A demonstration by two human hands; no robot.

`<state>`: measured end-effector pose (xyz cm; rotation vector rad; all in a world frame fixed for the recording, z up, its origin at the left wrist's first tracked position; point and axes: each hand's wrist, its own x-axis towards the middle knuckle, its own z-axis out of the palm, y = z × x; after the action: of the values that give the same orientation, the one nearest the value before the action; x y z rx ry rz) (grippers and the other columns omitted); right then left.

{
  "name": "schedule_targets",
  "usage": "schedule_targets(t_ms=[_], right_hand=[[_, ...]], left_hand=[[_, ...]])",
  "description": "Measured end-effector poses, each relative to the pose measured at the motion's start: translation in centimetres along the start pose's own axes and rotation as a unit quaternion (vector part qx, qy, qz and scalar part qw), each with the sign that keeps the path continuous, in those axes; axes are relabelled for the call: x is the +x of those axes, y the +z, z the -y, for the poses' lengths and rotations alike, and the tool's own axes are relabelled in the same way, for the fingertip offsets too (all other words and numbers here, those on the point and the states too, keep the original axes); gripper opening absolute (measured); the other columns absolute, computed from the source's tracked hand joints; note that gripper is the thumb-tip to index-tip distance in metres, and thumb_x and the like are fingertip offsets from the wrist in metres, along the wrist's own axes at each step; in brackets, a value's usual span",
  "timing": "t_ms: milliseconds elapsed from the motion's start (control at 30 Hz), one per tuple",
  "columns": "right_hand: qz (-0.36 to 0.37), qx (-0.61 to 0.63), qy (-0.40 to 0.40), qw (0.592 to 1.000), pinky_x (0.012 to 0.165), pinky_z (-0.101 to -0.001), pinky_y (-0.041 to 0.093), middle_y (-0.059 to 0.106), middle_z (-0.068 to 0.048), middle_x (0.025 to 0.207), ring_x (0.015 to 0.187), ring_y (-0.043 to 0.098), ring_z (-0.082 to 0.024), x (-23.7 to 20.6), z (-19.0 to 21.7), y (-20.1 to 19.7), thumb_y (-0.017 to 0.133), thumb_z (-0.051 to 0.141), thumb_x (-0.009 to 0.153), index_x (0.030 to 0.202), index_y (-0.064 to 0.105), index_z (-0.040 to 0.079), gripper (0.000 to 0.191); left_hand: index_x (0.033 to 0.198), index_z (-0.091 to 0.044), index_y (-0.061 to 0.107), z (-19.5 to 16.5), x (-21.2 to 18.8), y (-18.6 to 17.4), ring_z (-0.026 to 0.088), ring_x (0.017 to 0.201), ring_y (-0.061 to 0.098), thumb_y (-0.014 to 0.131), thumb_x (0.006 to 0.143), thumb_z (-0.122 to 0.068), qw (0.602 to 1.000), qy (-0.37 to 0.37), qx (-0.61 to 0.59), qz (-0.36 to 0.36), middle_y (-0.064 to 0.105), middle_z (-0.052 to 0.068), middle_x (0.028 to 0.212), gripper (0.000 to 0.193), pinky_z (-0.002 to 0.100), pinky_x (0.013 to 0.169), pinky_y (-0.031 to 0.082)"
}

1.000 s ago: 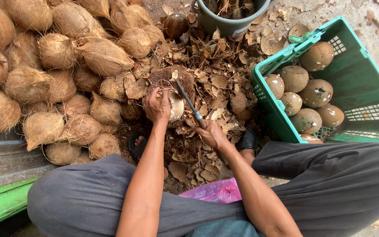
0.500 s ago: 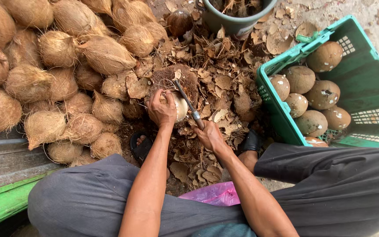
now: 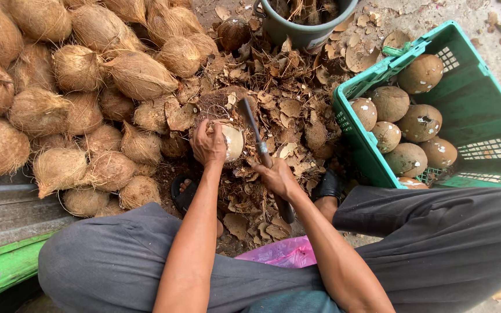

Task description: The person sits on the ground and uses a machete to chop the fibrous husk off coconuts one at a time, rotating each coconut to trim all sides, then places the trimmed coconut into a green plastic crate filled with other husked coconuts.

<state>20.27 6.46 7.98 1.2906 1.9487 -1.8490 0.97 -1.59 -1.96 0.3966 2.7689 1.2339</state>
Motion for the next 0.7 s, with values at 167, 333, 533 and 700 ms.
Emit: schedule_targets(t_ms=[167,333,533,700], right_hand=[[-0.072,0.113,-0.178,0.975,0.037,-0.0288,0.043,0.052,0.000,0.057,0.042,0.047,-0.011,0.4,0.6,-0.6,0.064,0.032,0.098,0.075,0.053,0.014,0.031],[0.003,0.004,-0.024,1.000,0.036,-0.0311,0.039,0.051,0.000,0.059,0.042,0.044,-0.012,1.5,-1.9,1.1,0.064,0.030,0.098,0.073,0.052,0.013,0.033],[-0.003,-0.065,-0.016,0.998,0.041,-0.0318,0.038,0.046,0.001,0.059,0.045,0.040,-0.012,2.2,-1.7,0.1,0.065,0.039,0.098,0.073,0.043,0.015,0.041],[-0.054,-0.040,-0.040,0.997,0.047,-0.0361,0.044,0.050,0.001,0.059,0.048,0.048,-0.012,1.3,-0.1,-0.8,0.065,0.043,0.096,0.076,0.048,0.011,0.042]], left_hand=[[0.115,-0.014,0.072,0.1,-1.0,0.1,0.027,0.104,0.066,0.054,0.094,-0.041,0.999,-0.019,-0.024,-0.011,0.071,0.012,0.115,0.038,0.041,0.084,0.054],[0.120,-0.010,0.070,0.6,-1.2,-0.1,0.026,0.102,0.068,0.054,0.096,-0.044,0.999,-0.030,-0.037,0.000,0.072,0.012,0.112,0.044,0.042,0.085,0.055],[0.121,-0.010,0.069,1.1,-0.8,-0.5,0.027,0.105,0.067,0.057,0.094,-0.049,0.999,-0.009,-0.050,0.000,0.072,0.011,0.113,0.049,0.043,0.090,0.053],[0.128,-0.010,0.057,-0.1,-1.5,-0.5,0.030,0.111,0.060,0.068,0.082,-0.065,0.993,-0.110,-0.029,-0.034,0.063,0.015,0.122,0.072,0.048,0.090,0.049]])
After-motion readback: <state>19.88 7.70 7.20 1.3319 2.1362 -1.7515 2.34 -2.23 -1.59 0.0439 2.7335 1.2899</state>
